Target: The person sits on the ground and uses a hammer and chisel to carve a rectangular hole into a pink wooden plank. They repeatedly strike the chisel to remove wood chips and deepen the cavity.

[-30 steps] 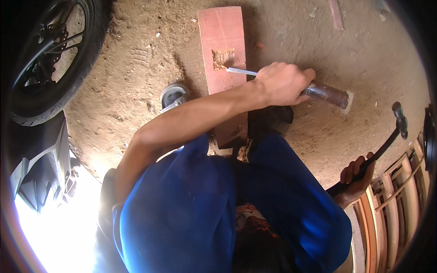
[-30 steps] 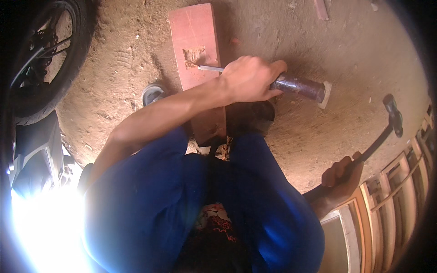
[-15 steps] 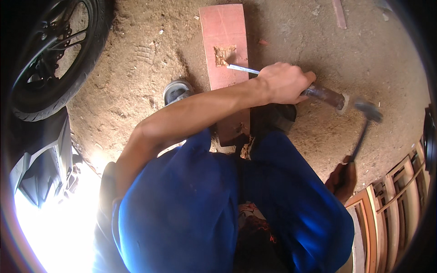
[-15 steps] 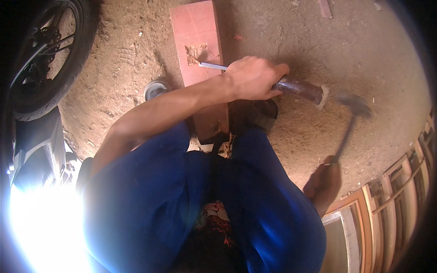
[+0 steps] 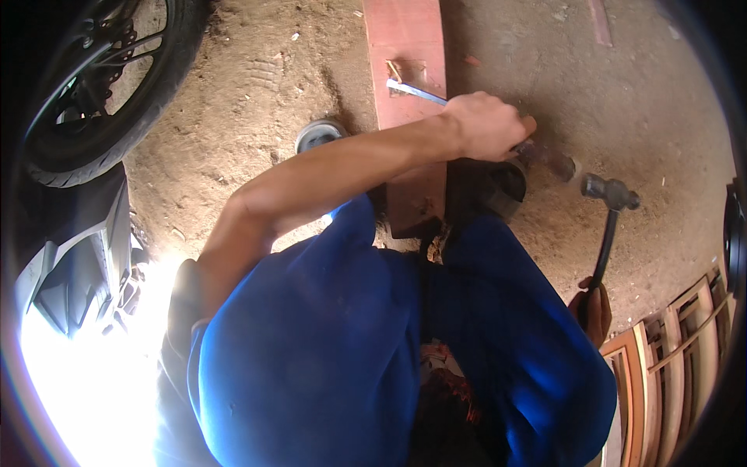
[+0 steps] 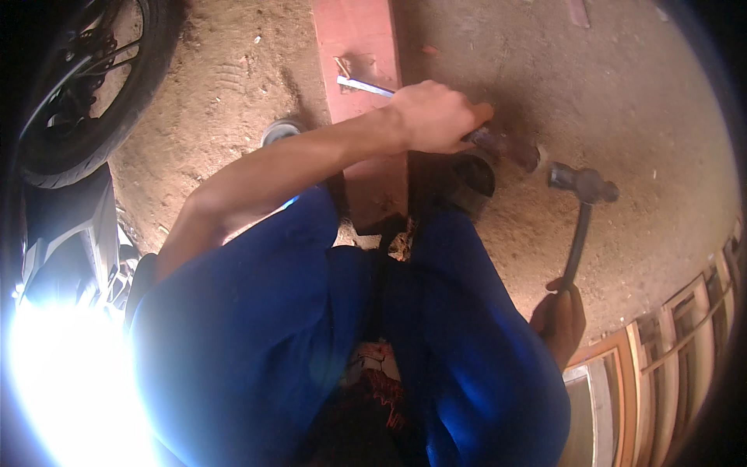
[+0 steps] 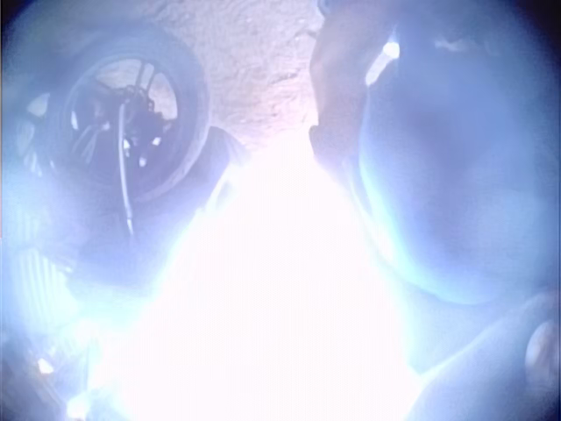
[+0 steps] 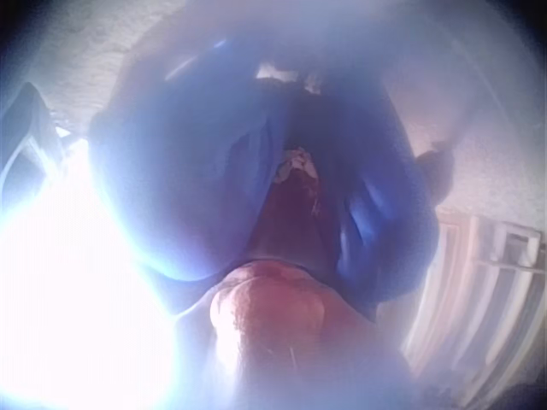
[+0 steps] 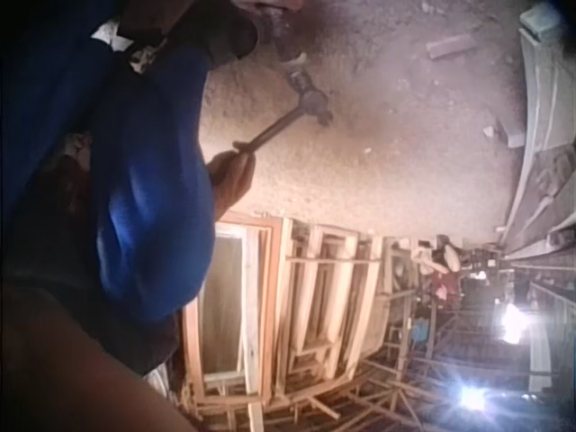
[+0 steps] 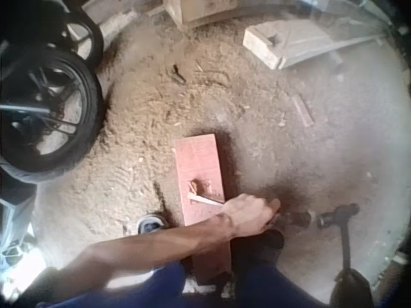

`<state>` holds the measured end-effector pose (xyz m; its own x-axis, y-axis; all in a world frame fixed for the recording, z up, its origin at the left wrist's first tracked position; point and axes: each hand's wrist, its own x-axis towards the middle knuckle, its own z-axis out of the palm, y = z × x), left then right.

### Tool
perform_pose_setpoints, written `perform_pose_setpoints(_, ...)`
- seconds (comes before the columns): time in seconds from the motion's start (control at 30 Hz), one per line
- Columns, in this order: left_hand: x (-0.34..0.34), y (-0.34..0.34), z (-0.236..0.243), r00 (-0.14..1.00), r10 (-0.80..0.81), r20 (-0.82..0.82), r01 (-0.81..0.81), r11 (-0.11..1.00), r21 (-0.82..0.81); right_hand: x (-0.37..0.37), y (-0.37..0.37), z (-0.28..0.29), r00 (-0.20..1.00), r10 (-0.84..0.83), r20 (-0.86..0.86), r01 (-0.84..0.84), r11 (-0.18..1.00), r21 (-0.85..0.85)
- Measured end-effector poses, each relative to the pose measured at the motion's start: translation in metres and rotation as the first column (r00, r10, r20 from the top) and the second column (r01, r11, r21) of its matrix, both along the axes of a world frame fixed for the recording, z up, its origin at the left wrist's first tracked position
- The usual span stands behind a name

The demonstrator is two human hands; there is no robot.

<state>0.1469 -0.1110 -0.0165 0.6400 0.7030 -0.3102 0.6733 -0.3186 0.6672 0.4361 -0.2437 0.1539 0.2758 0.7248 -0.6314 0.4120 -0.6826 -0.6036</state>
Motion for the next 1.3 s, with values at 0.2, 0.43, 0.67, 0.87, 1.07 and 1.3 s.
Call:
perform_pose_setpoints(0.2,-0.007,0.006,0.014,0.997,0.053,0.063,-0.055,0.998,0.029,-0.029,0.025,0.014,0.864,-0.49,-0.111,0.5,0.862,0.084)
perform_pose_setpoints(0.43,0.009,-0.005,0.028,0.967,0.07,0.246,-0.093,0.992,0.084,-0.024,0.01,0.003,0.88,-0.458,-0.129,0.468,0.881,0.064)
perform_pose_setpoints(0.67,0.008,-0.005,0.02,0.942,0.173,0.287,-0.194,0.98,0.044,-0.014,0.002,0.006,0.953,-0.302,-0.03,0.303,0.951,0.058)
perform_pose_setpoints(0.87,0.011,0.008,0.023,0.937,0.227,0.266,-0.223,0.974,-0.047,-0.025,0.021,0.027,0.977,-0.211,0.011,0.21,0.975,0.066)
perform_pose_setpoints(1.07,0.008,0.02,0.021,0.928,0.26,0.266,-0.26,0.965,-0.033,-0.016,0.023,0.033,0.971,-0.209,-0.116,0.219,0.972,0.084)
perform_pose_setpoints(1.3,-0.001,0.034,0.021,0.891,0.357,0.28,-0.329,0.933,-0.144,-0.031,0.034,0.045,0.992,-0.126,-0.002,0.126,0.99,0.067)
